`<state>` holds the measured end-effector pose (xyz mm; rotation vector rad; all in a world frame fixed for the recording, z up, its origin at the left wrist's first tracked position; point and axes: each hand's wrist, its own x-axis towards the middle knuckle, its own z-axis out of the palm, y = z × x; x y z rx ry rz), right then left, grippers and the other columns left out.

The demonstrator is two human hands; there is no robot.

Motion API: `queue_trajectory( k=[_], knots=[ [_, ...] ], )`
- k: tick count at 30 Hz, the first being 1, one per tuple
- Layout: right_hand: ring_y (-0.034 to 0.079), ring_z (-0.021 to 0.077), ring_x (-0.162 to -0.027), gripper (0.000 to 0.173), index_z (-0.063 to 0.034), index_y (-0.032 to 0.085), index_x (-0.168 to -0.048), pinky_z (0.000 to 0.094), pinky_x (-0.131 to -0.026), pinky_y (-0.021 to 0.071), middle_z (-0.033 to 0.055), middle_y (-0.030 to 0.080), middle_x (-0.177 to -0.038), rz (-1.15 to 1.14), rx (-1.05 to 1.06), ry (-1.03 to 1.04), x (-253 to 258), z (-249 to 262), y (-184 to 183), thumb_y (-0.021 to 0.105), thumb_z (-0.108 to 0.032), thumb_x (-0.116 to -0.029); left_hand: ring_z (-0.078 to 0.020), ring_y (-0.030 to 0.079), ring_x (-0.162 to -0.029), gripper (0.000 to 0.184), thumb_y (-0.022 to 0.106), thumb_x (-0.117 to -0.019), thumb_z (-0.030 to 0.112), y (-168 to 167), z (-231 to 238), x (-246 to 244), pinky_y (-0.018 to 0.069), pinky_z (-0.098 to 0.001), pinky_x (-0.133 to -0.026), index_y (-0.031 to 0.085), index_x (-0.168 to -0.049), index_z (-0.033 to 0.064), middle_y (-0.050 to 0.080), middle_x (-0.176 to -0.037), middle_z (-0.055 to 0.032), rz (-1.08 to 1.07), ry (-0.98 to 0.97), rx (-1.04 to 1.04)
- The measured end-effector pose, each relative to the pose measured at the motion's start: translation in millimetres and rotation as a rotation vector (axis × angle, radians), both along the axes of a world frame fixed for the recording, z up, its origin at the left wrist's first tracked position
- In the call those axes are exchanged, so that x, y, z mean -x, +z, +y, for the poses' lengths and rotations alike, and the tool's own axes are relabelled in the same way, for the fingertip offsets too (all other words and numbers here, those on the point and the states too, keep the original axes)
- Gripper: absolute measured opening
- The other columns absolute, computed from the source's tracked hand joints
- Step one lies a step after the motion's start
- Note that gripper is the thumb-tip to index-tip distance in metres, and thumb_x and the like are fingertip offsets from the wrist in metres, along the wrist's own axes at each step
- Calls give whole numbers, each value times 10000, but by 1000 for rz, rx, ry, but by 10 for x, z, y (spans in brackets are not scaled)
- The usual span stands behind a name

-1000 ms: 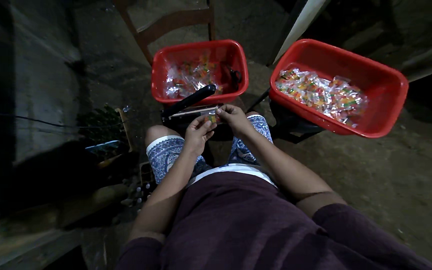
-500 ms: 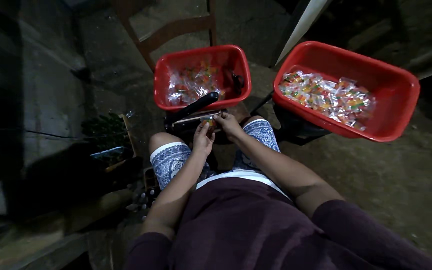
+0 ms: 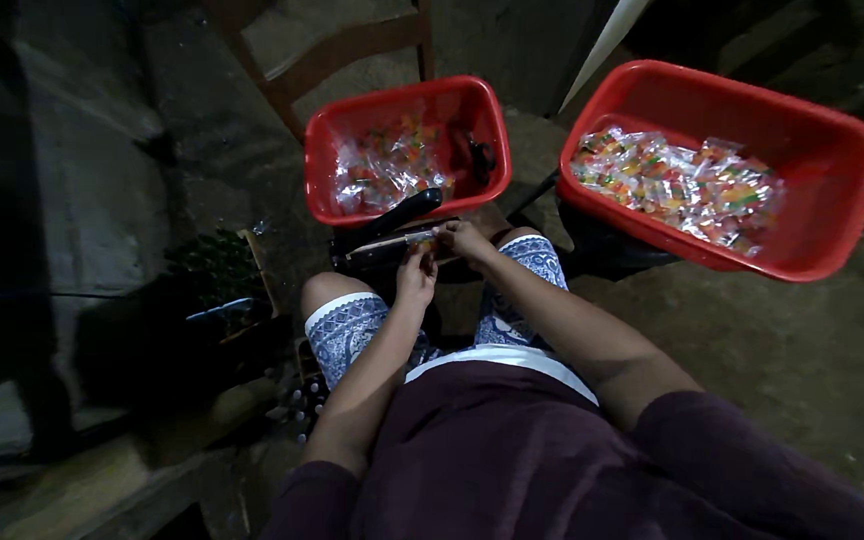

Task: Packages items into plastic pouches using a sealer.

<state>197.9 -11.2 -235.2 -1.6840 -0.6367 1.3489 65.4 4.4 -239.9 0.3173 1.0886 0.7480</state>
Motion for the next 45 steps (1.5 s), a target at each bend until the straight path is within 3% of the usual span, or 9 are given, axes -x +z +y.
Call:
queue_trajectory(
  k=[4,7,10,14,16,18,23,28,45],
  knots=[
    [663,343,-1108,383,23,558,-1372,532,-988,516,242,645,-1261,-287,-60,48,-322,75,258,464,-232,-1102,-113,588,-787,251,558,-1043,114,-29,67,-19,528,-242,-710,539,-1293,113,592,-1006,-40,54,17,24],
    [652,303,-1133,386,21,555,-1354,483,-1007,513,220,632,-1276,-519,-311,27,-388,158,755,418,-240,-1105,-132,581,-825,264,528,-1052,104,-51,90,-61,530,-264,-744,524,-1316,101,576,-1034,-49,64,30,21],
    [593,307,-1261,415,-41,646,-1327,521,-1089,447,176,622,-1347,-703,-419,252,-300,311,1068,424,-312,-1105,-110,574,-722,191,545,-1042,102,-34,97,-122,530,-230,-653,551,-1233,99,574,-945,-33,84,65,39],
    [462,332,-1432,517,-108,681,-1349,659,-1142,300,125,551,-1504,-879,-209,551,-244,508,720,357,-429,-1105,-133,579,-791,203,547,-1039,120,59,87,-201,521,-263,-686,566,-1239,91,584,-998,-57,188,74,61],
    [383,329,-1490,480,-128,628,-1421,674,-1178,217,108,517,-1543,-902,-163,579,-258,491,500,343,-353,-1108,-211,581,-1053,322,541,-1038,98,104,80,-216,516,-345,-883,515,-1357,59,571,-1249,-127,203,81,85],
    [318,337,-1526,468,-134,546,-1500,678,-1205,142,102,480,-1576,-867,-152,564,-251,415,370,329,-276,-1111,-227,557,-1165,390,558,-1039,103,122,81,-214,495,-350,-963,465,-1415,57,524,-1364,-139,192,85,104],
    [298,333,-1539,466,-156,497,-1537,697,-1214,72,111,477,-1577,-861,-154,503,-241,301,170,324,-240,-1113,-146,582,-910,260,588,-1029,126,155,87,-218,522,-254,-785,530,-1275,63,564,-1106,-79,229,72,107],
    [300,320,-1540,468,-160,497,-1537,696,-1218,50,100,479,-1577,-881,-150,505,-243,295,142,311,-246,-1116,-131,584,-845,232,612,-1014,119,168,100,-221,528,-243,-747,546,-1230,63,569,-1037,-66,251,76,111],
    [301,275,-1542,465,-179,540,-1502,618,-1246,93,38,475,-1587,-1017,-245,433,-244,249,-180,316,-232,-1099,-167,647,-1041,375,600,-1041,206,12,86,-72,554,-286,-864,502,-1357,29,610,-1237,-125,261,8,97]
  ],
)
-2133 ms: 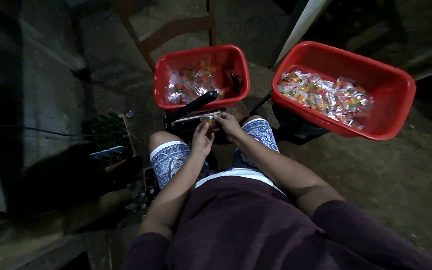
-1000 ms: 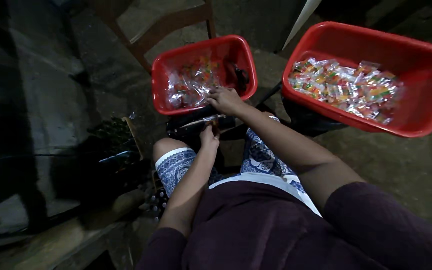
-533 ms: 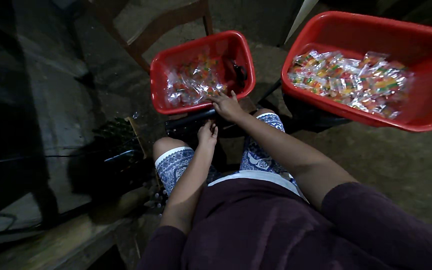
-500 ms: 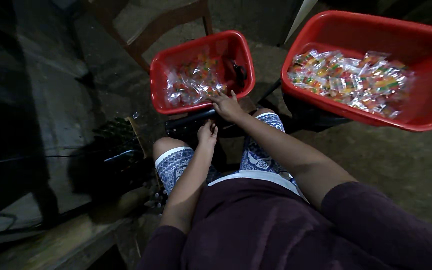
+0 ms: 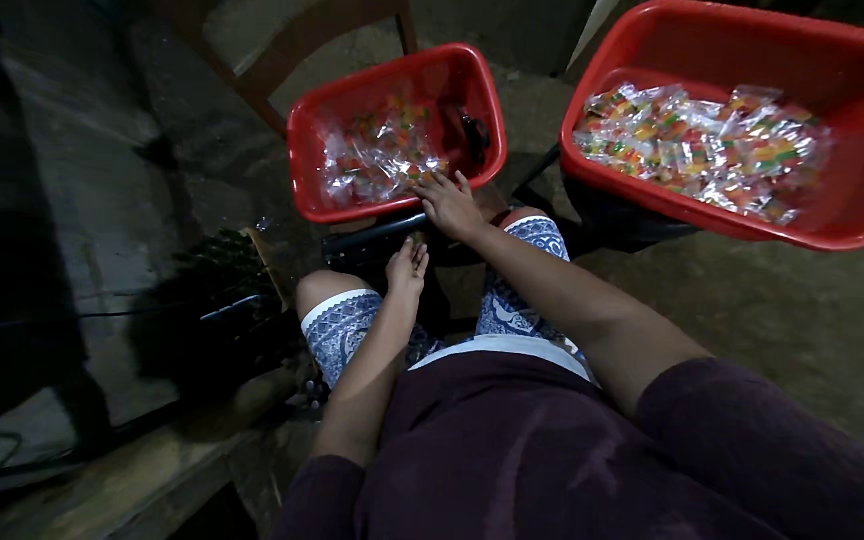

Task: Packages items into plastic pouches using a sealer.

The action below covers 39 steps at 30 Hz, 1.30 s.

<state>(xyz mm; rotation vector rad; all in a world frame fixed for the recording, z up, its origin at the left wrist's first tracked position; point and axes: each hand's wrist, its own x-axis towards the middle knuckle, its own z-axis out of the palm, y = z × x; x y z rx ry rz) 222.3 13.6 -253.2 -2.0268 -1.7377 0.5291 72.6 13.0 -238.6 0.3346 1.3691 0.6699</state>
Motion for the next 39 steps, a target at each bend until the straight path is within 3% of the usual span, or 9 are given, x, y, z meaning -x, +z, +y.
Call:
queue_trajectory(
  k=[17,22,25,26,28,30,33,39],
  knots=[
    [319,275,-1533,465,-172,545,-1496,616,-1240,119,30,499,-1567,-27,-26,16,-10,-1,-34,315,-221,-1094,-147,672,-925,319,600,-1039,161,2,-42,9,563,-272,-802,524,-1293,-16,655,-1113,-130,-13,-72,-59],
    [296,274,-1543,474,-188,525,-1515,625,-1239,114,24,464,-1595,-41,56,15,-12,10,59,298,-245,-1102,-146,675,-910,318,600,-1040,169,3,-26,-12,567,-273,-788,526,-1289,-15,655,-1109,-133,-25,-62,-57],
    [331,329,-1522,466,-152,482,-1542,681,-1211,127,96,482,-1574,13,157,28,0,97,321,336,-233,-1107,-172,656,-954,342,582,-1048,159,1,-5,-18,559,-297,-823,502,-1326,-24,629,-1174,-155,-31,-65,-71],
    [400,357,-1478,466,-132,464,-1552,677,-1197,170,146,521,-1531,47,176,38,22,142,433,363,-202,-1102,-182,652,-948,323,568,-1052,148,-17,-5,-16,557,-309,-815,508,-1316,-28,631,-1171,-162,-17,-71,-83],
    [560,408,-1323,458,-108,492,-1528,663,-1117,352,203,610,-1409,115,170,49,55,269,629,406,-160,-1081,-195,648,-896,281,533,-1055,114,-37,-6,-19,560,-327,-775,526,-1293,-35,640,-1120,-167,23,-91,-123],
    [574,400,-1310,471,-146,462,-1554,650,-1084,408,174,604,-1429,173,211,39,99,360,871,397,-190,-1089,-192,662,-845,251,530,-1053,100,-35,2,-12,575,-335,-755,570,-1261,-35,664,-1059,-159,45,-109,-165],
    [557,394,-1327,478,-201,461,-1560,665,-1083,377,172,614,-1416,126,237,-6,169,404,1000,384,-276,-1095,-193,666,-856,250,543,-1053,98,-11,31,22,577,-334,-766,582,-1264,-29,671,-1075,-156,40,-142,-174],
    [451,341,-1443,474,-132,513,-1517,652,-1195,217,149,560,-1490,54,168,-89,147,288,580,344,-321,-1116,-200,645,-849,241,568,-1040,121,-40,59,25,575,-348,-748,562,-1213,-47,636,-1048,-165,70,-199,-161]
  ],
)
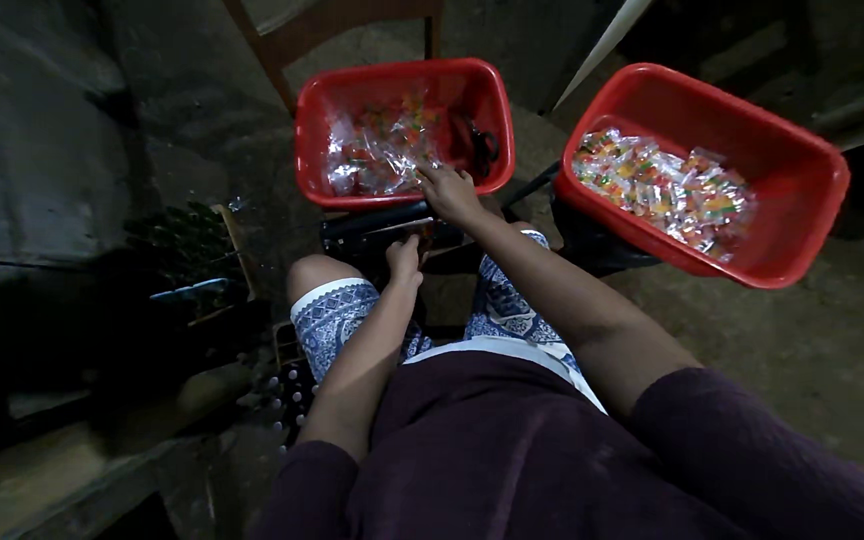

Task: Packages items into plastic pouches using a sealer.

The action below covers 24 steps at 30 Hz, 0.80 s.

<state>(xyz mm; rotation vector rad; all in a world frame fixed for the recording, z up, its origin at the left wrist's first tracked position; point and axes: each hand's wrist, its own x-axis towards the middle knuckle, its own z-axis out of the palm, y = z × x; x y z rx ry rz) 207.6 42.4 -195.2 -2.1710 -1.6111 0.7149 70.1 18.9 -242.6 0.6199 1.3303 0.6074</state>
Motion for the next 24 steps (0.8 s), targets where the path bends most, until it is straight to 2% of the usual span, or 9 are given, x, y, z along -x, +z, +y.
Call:
queue_trajectory(
  k=[2,5,14,17,24],
  knots=[
    [469,338,-1427,461,-126,531,-1499,656,-1189,218,152,586,-1458,-7,-7,-18,4,-31,-89,334,-291,-1117,-200,646,-872,269,573,-1042,128,-10,4,-3,571,-342,-770,536,-1237,-54,629,-1080,-173,-4,12,19],
    [454,324,-1442,454,-139,531,-1504,652,-1190,214,130,574,-1480,-2,-5,-28,3,-49,-170,336,-256,-1112,-186,654,-878,299,576,-1042,127,30,4,-6,571,-321,-770,520,-1272,-54,628,-1108,-173,-15,33,51],
    [388,306,-1496,453,-162,528,-1513,657,-1231,92,93,561,-1506,-36,-23,-40,36,-125,-318,356,-203,-1096,-191,660,-908,349,588,-1039,147,74,35,-37,571,-315,-785,498,-1309,-56,616,-1139,-175,-26,67,112],
    [378,308,-1501,448,-163,530,-1508,646,-1235,103,80,565,-1502,-73,-57,-28,27,-152,-398,368,-204,-1093,-170,676,-896,346,601,-1040,190,36,33,-30,572,-313,-787,528,-1281,-49,664,-1106,-153,-30,53,100],
    [366,294,-1509,446,-183,539,-1503,625,-1242,110,53,567,-1503,-72,-74,-31,9,-144,-422,379,-193,-1087,-186,681,-968,384,585,-1054,255,44,15,-10,565,-327,-839,538,-1304,-33,666,-1163,-162,-31,23,104]
  ],
)
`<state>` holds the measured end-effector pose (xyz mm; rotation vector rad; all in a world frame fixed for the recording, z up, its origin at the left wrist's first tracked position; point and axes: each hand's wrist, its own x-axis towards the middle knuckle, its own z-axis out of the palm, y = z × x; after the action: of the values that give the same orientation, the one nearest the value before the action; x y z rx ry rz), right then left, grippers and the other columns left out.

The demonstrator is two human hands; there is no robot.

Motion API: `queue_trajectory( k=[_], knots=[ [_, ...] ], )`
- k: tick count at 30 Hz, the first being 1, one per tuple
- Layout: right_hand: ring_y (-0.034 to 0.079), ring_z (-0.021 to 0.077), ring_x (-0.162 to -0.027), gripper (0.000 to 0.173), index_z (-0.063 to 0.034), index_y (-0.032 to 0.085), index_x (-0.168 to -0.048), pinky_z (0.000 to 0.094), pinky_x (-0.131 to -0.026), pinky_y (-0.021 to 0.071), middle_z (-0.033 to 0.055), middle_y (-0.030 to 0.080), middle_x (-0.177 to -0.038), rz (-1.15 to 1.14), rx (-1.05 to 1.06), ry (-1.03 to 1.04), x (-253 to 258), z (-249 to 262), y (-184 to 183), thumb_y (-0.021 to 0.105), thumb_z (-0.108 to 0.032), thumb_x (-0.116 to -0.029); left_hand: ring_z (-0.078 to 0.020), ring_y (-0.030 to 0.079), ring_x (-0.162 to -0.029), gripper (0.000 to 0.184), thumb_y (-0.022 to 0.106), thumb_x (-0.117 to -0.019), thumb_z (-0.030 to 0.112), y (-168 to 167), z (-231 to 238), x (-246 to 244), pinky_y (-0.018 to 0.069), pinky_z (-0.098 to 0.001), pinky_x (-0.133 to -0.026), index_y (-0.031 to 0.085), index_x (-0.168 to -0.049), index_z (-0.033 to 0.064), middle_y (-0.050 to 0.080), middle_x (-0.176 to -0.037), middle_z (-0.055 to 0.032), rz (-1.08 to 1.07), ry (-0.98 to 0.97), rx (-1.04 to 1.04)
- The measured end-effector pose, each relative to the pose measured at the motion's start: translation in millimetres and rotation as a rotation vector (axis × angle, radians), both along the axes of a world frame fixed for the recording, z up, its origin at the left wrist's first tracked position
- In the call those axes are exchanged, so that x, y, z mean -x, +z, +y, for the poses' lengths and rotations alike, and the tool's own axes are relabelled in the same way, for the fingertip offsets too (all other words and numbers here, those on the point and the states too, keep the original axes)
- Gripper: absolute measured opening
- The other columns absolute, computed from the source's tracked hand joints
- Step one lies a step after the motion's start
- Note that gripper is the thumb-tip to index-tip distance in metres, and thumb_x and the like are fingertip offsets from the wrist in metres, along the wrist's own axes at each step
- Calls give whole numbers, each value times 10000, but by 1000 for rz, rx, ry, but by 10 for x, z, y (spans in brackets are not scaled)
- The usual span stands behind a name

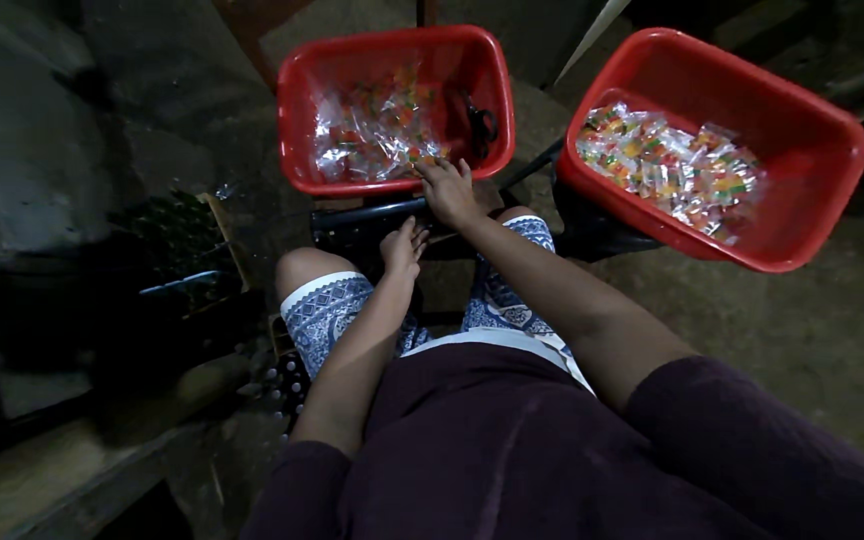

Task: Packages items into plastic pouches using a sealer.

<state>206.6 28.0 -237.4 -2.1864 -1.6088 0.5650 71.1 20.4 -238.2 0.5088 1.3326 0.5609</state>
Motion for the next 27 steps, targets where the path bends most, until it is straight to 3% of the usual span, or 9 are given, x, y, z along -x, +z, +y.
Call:
queue_trajectory(
  k=[7,12,15,18,21,23,25,27],
  knots=[
    [364,293,-1509,448,-179,534,-1507,619,-1241,117,55,567,-1503,-7,14,4,1,3,11,378,-193,-1088,-188,675,-960,349,585,-1054,225,-40,-43,-23,566,-323,-834,549,-1286,-34,656,-1156,-160,-32,11,-10],
    [337,351,-1513,480,-142,457,-1556,717,-1193,121,129,497,-1553,79,111,18,-47,115,228,356,-309,-1118,-192,666,-920,314,551,-1062,181,-24,-29,-32,570,-328,-791,528,-1289,-34,645,-1131,-165,-34,19,-20],
    [507,341,-1394,481,-101,514,-1505,626,-1162,306,159,565,-1479,144,15,11,-26,176,545,397,-343,-1106,-212,677,-886,275,537,-1058,137,-15,-31,-33,588,-375,-787,568,-1263,-42,668,-1094,-169,-28,8,-69],
    [613,310,-1264,422,-56,631,-1361,535,-1094,447,159,651,-1343,241,-137,46,9,199,836,449,-326,-1092,-200,674,-856,250,556,-1056,146,47,-32,-27,590,-367,-758,594,-1243,-16,677,-1046,-142,-68,27,-88],
    [637,251,-1216,402,-16,658,-1301,456,-1079,474,160,671,-1291,397,-281,103,2,120,931,450,-294,-1098,-194,683,-881,271,550,-1063,161,115,-33,19,591,-354,-782,582,-1276,-4,685,-1070,-133,-120,-18,-99],
    [636,205,-1203,445,26,614,-1338,392,-1071,488,177,661,-1293,560,-391,107,-22,-28,892,370,-268,-1110,-197,690,-921,278,516,-1068,126,210,-68,69,595,-358,-813,551,-1306,-13,676,-1126,-142,-148,-96,-153],
    [636,174,-1197,495,52,538,-1397,352,-1056,505,181,651,-1306,724,-455,-10,-47,-258,822,298,-276,-1114,-188,672,-955,283,536,-1069,152,343,-127,125,583,-361,-846,531,-1308,3,651,-1142,-126,-191,-177,-206],
    [652,156,-1101,451,54,530,-1358,345,-974,538,159,664,-1216,837,-475,-234,-21,-526,742,327,-269,-1119,-178,671,-933,272,548,-1066,170,458,-197,168,578,-358,-847,561,-1291,17,662,-1099,-108,-210,-225,-240]
  ],
)
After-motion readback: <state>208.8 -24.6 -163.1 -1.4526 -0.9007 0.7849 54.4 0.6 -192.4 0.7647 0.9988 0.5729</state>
